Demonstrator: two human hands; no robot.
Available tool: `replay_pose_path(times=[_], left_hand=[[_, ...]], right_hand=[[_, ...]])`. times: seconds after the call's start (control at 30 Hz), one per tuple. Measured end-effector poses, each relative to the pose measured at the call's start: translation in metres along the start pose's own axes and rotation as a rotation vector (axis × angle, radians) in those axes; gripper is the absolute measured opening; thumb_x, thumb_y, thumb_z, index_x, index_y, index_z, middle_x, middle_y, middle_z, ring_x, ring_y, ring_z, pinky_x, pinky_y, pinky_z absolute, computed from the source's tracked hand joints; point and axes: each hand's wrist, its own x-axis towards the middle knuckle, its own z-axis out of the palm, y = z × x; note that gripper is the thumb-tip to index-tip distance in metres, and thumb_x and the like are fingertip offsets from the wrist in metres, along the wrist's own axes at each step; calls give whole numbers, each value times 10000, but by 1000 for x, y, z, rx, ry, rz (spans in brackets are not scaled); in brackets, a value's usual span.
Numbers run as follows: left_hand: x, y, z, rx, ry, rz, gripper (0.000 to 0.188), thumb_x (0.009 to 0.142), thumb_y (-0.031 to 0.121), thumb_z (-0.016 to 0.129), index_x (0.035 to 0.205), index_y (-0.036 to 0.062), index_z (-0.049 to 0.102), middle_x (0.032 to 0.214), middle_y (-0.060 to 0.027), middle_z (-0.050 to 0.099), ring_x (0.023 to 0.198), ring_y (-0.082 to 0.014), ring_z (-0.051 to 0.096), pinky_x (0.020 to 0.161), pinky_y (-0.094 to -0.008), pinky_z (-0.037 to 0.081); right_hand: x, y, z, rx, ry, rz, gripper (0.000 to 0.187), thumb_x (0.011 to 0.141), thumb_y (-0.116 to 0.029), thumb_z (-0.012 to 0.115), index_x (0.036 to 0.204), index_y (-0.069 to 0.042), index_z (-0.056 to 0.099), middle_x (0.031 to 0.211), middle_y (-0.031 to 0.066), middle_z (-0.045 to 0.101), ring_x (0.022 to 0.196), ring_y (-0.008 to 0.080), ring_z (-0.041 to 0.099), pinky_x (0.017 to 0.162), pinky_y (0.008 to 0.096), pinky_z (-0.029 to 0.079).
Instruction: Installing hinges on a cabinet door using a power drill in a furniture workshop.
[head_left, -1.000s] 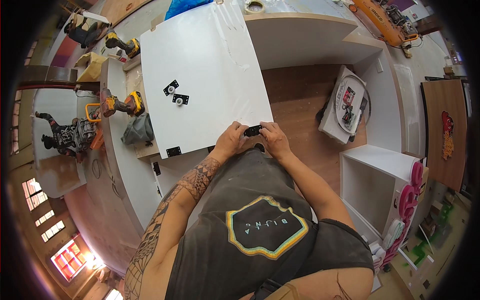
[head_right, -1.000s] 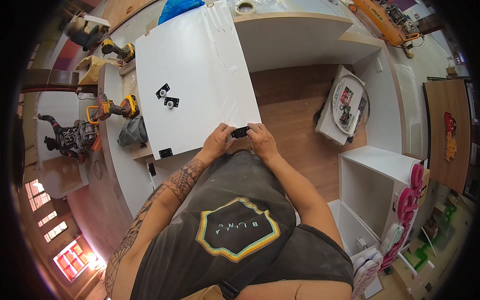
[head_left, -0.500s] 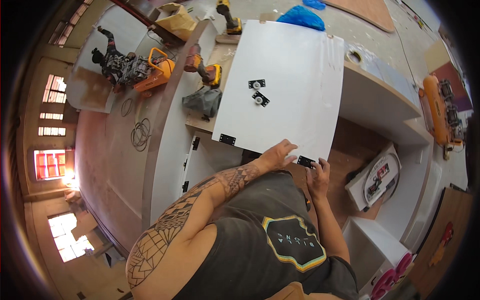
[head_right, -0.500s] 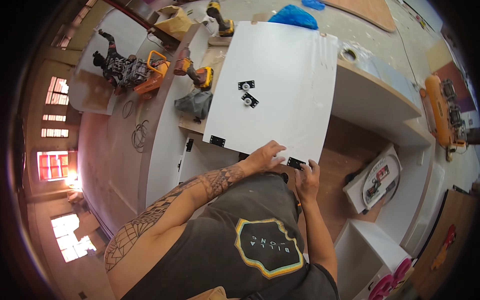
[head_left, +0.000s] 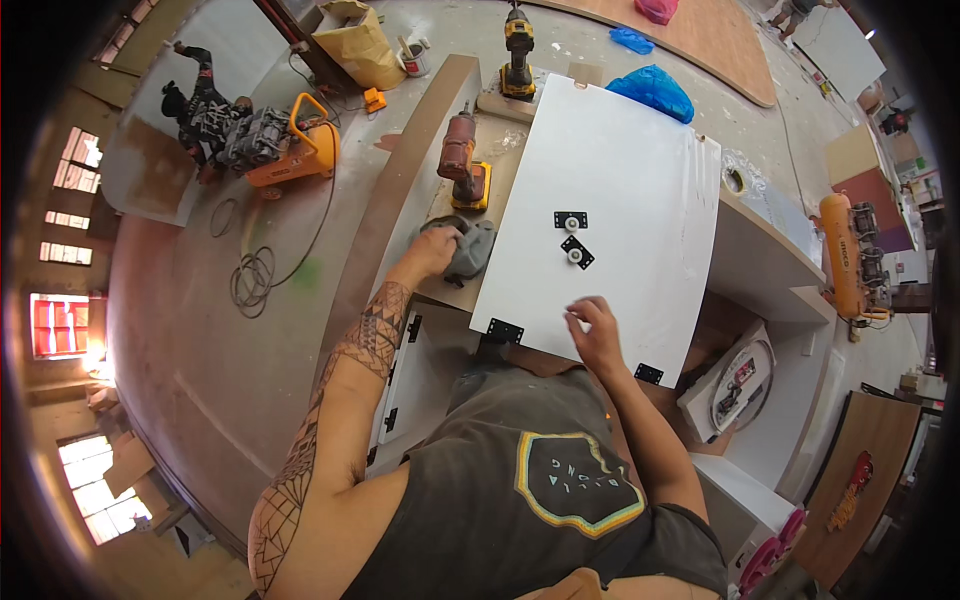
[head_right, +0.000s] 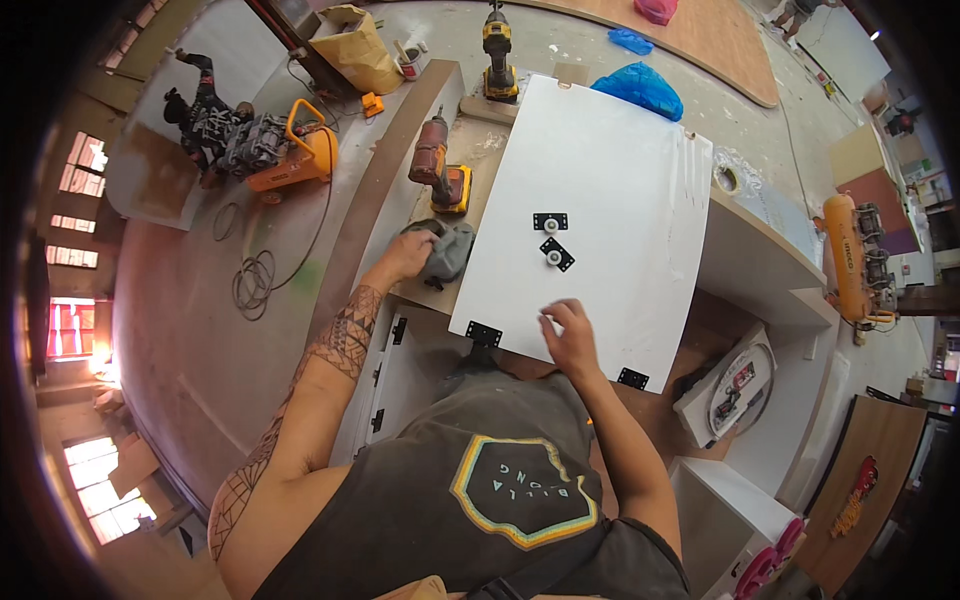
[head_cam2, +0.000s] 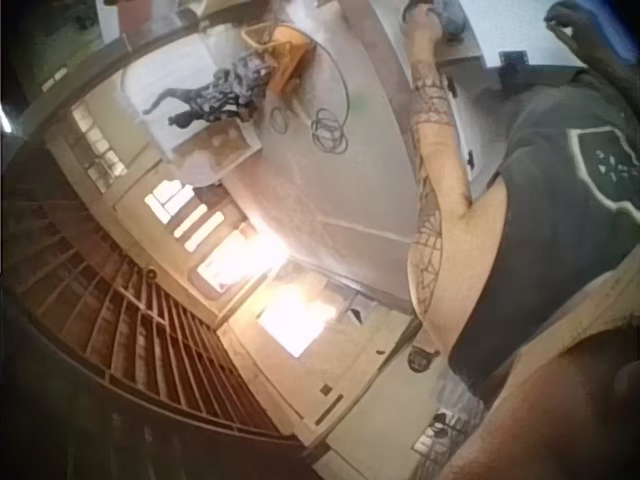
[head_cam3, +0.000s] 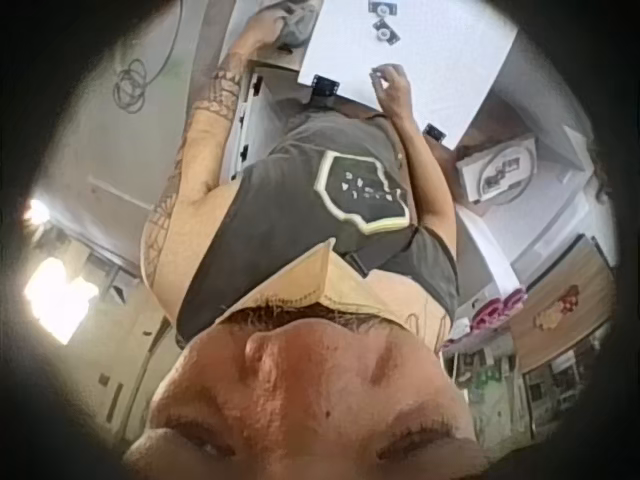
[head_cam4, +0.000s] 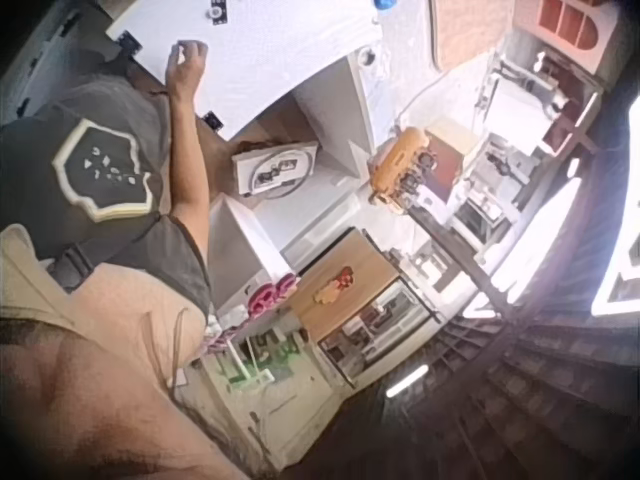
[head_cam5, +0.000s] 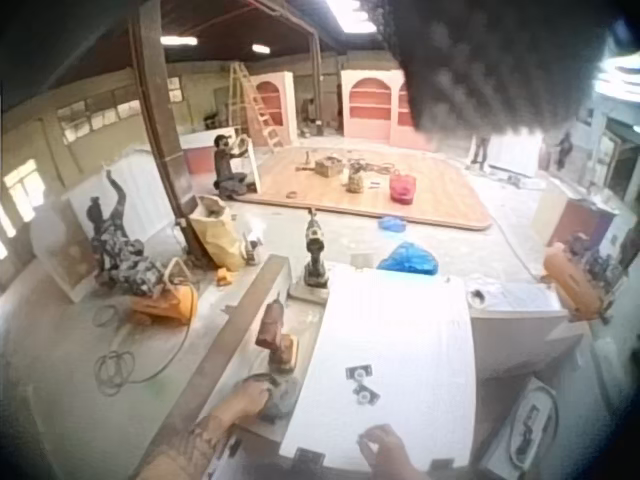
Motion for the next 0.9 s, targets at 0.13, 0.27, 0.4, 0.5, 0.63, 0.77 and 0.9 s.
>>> replay_pose_path(times=[0.13,0.27,0.4,0.5,0.63,0.77,0.9], left_hand=[[13,-15,21,-50,-192,-73,277,953,150,574,1167,40,711,1138,-266,730,1095,-435,693,948,-460,558],[9,10,25,-202,144,-30,254,914,177,626,1062,-12,709,1109,-277,722,1085,-447,687,947,-488,555],[13,-28,41,28,131,-84,283,918,193,611,1058,-35,703,1131,-296,698,1100,-465,669,952,-529,547],[13,-4,30,24,19,-21,299,950,153,550,1141,-20,701,1193,-313,654,1099,-497,657,978,-534,546],[14,-5,28,130,183,35,291,965,78,516,1195,-41,649,1319,-340,533,1107,-516,647,975,-513,561],[20,-9,31,233,115,-14,245,952,32,525,1120,-87,658,1233,-352,583,1104,-513,654,966,-486,576],[23,-10,29,260,55,-28,235,929,8,537,1072,-122,671,1163,-371,647,1073,-508,682,935,-491,590]], right_hand=[[36,-42,40,-69,-172,89,157,936,-135,753,1059,-38,737,1058,141,683,938,320,700,829,417,566],[30,-48,59,-171,-250,121,191,957,-200,741,1074,-49,737,1058,143,686,943,331,702,849,432,561],[12,-41,69,-200,-303,159,205,962,-224,735,1073,-52,741,1048,151,689,938,343,698,839,442,556],[-5,-31,66,-220,-277,197,211,962,-234,730,1067,-51,745,1036,155,692,934,347,696,840,444,553],[-25,-32,68,-208,-241,286,204,958,-219,728,1065,-46,746,1031,156,694,938,349,693,843,446,551],[-44,-30,76,-189,-208,328,213,954,-219,733,1060,-35,745,1026,156,699,945,348,695,847,446,551],[-56,-32,77,-163,-178,329,219,953,-221,736,1060,-30,744,1028,157,703,963,351,696,855,442,550]])
